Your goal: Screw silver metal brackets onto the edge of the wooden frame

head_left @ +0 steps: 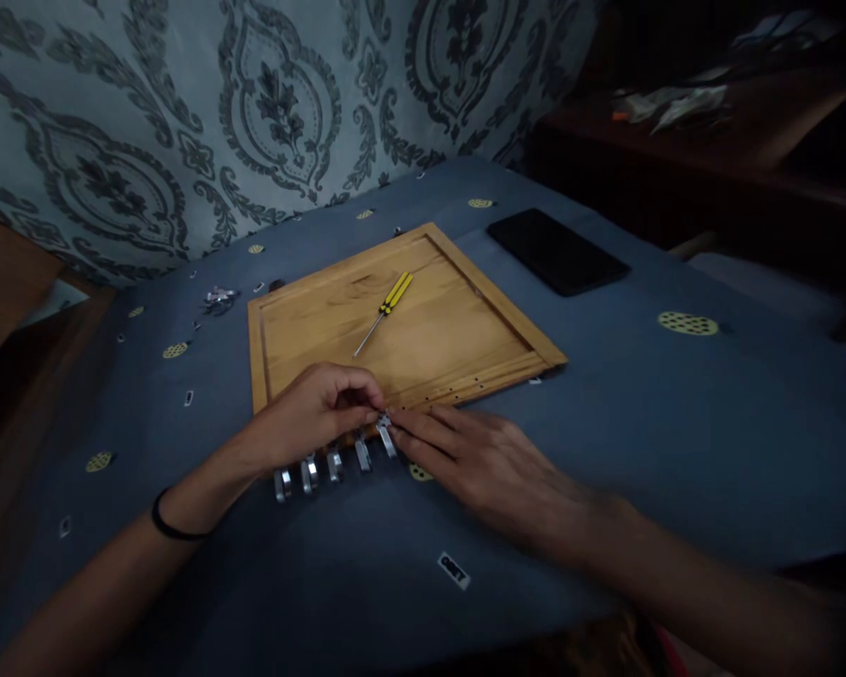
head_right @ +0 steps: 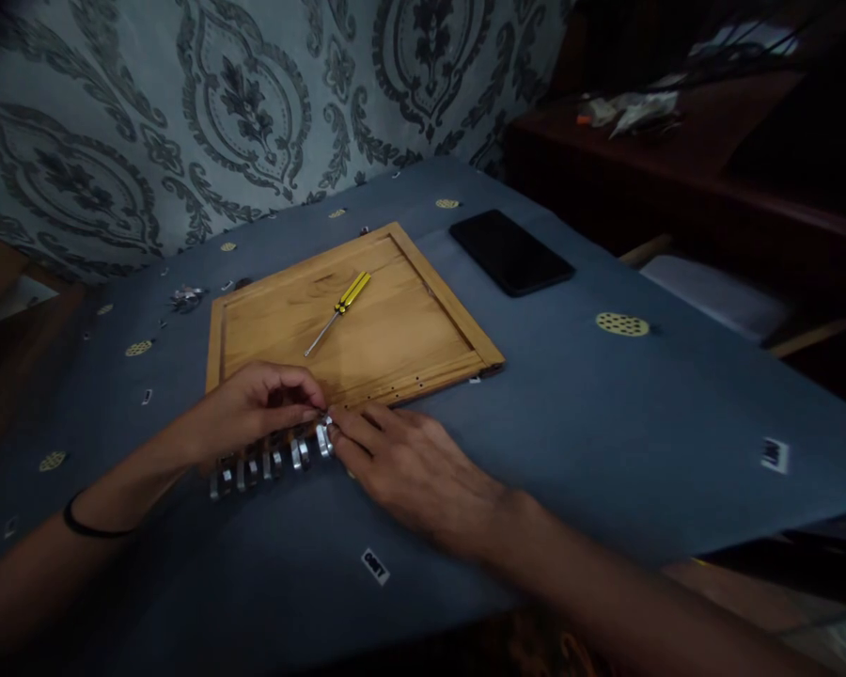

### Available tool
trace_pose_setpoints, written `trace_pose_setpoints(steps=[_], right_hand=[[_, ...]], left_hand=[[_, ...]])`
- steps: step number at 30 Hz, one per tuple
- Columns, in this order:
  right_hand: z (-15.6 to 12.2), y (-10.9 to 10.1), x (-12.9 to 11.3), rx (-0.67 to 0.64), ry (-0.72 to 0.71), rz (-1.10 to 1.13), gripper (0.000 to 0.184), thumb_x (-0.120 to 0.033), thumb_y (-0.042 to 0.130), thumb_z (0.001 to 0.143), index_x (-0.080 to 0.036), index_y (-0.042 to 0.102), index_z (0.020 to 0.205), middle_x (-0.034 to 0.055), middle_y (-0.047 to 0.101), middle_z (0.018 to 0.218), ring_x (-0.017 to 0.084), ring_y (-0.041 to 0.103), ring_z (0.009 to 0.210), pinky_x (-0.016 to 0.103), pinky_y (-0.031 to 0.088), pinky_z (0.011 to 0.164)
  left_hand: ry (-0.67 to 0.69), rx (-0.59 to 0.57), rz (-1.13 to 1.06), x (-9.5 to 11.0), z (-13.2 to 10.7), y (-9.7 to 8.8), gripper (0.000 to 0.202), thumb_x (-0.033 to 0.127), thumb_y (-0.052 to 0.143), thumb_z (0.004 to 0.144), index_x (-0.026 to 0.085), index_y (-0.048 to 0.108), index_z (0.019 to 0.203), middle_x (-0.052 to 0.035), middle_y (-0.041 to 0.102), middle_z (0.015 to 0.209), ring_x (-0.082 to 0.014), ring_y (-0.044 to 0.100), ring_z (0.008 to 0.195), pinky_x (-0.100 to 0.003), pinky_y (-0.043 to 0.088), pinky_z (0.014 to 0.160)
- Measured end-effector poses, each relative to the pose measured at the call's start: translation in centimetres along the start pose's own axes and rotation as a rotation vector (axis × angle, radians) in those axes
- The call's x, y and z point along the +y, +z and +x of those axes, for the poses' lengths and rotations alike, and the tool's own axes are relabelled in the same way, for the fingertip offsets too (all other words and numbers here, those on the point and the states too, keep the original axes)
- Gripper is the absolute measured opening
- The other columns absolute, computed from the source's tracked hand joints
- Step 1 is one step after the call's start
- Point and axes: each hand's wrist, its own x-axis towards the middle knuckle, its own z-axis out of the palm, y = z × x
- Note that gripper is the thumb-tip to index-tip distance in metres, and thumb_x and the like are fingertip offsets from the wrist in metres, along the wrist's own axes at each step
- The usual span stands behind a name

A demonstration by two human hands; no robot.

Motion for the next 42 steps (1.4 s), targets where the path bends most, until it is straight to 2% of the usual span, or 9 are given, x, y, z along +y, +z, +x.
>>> trace_pose_setpoints(steps=[5,19,23,25,29,32,35,38,42], right_hand=[[0.0,-0.1,0.0,0.021,-0.005,0.018,0.033,-0.001,0.046,0.096,-0.009,0.069,0.117,0.0128,0.076,0.121,0.021,0.068,0.088,0.032,0.059,0.061],[0.2,-0.4,-0.1,-0.001,0.004,-0.002,0.032,0.000,0.049,0.094,-0.011,0.070,0.115,0.0108,0.077,0.122,0.019,0.069,0.090,0.030,0.059,0.067],[0.2,-0.3,-0.1,0.014,0.001,0.012,0.032,0.000,0.050,0.093,-0.010,0.069,0.116,0.0108,0.077,0.121,0.020,0.070,0.090,0.030,0.059,0.065],[0.1,-0.3,-0.1,0.014,0.001,0.012,0.034,0.001,0.048,0.093,-0.010,0.069,0.117,0.0114,0.077,0.122,0.021,0.071,0.091,0.032,0.060,0.065],[0.1,-0.3,-0.1,0.020,-0.001,0.017,0.035,0.002,0.047,0.094,-0.009,0.069,0.119,0.0122,0.076,0.122,0.021,0.071,0.092,0.032,0.061,0.066],[0.1,-0.2,-0.1,0.031,-0.007,0.032,0.033,0.001,0.048,0.094,-0.009,0.068,0.118,0.0125,0.076,0.120,0.022,0.072,0.092,0.033,0.062,0.066],[0.1,-0.3,-0.1,0.001,-0.001,0.043,0.038,0.003,0.046,0.092,-0.009,0.068,0.120,0.0130,0.076,0.121,0.022,0.071,0.093,0.033,0.062,0.068],[0.2,-0.4,-0.1,-0.006,0.005,0.044,0.039,0.004,0.045,0.091,-0.011,0.069,0.119,0.0122,0.076,0.123,0.021,0.071,0.095,0.033,0.062,0.071],[0.2,-0.5,-0.1,0.011,0.002,0.028,0.034,0.001,0.047,0.094,-0.012,0.069,0.116,0.0103,0.077,0.122,0.020,0.072,0.096,0.030,0.062,0.071]], left_hand=[[0.003,0.010,0.078,0.8,0.0,0.0,0.006,0.019,0.064,0.085,0.016,0.068,0.082,0.0025,0.062,0.070,-0.0103,0.054,0.063,-0.021,0.041,0.060],[0.037,0.041,0.241,1.2,-0.1,0.4,0.008,0.017,0.064,0.084,0.017,0.069,0.078,0.0029,0.063,0.067,-0.0110,0.057,0.064,-0.021,0.038,0.058],[0.014,0.046,0.203,1.2,-0.4,0.2,0.006,0.022,0.064,0.084,0.017,0.068,0.085,0.0034,0.062,0.068,-0.0106,0.054,0.061,-0.021,0.039,0.057],[0.020,0.073,0.212,1.3,-0.9,-0.2,0.012,0.027,0.064,0.086,0.017,0.069,0.090,0.0033,0.062,0.068,-0.0108,0.053,0.060,-0.022,0.040,0.056],[0.058,0.220,0.325,1.6,-2.7,-0.8,0.023,0.038,0.062,0.092,0.018,0.072,0.097,0.0008,0.066,0.074,-0.0140,0.059,0.068,-0.025,0.043,0.062],[0.108,0.304,0.441,1.3,-4.2,0.1,0.029,0.046,0.068,0.093,0.019,0.072,0.103,-0.0034,0.070,0.092,-0.0196,0.064,0.086,-0.031,0.049,0.075],[0.135,0.346,0.627,0.7,-5.1,1.9,0.038,0.052,0.076,0.088,0.021,0.070,0.108,-0.0059,0.070,0.107,-0.0254,0.062,0.101,-0.039,0.049,0.086],[0.167,0.407,0.782,0.1,-5.2,3.6,0.046,0.054,0.081,0.083,0.021,0.068,0.111,-0.0074,0.068,0.114,-0.0284,0.059,0.107,-0.044,0.049,0.091],[0.226,0.482,0.871,-0.1,-4.7,4.6,0.047,0.052,0.085,0.079,0.019,0.068,0.106,-0.0085,0.068,0.111,-0.0304,0.057,0.106,-0.048,0.048,0.091]])
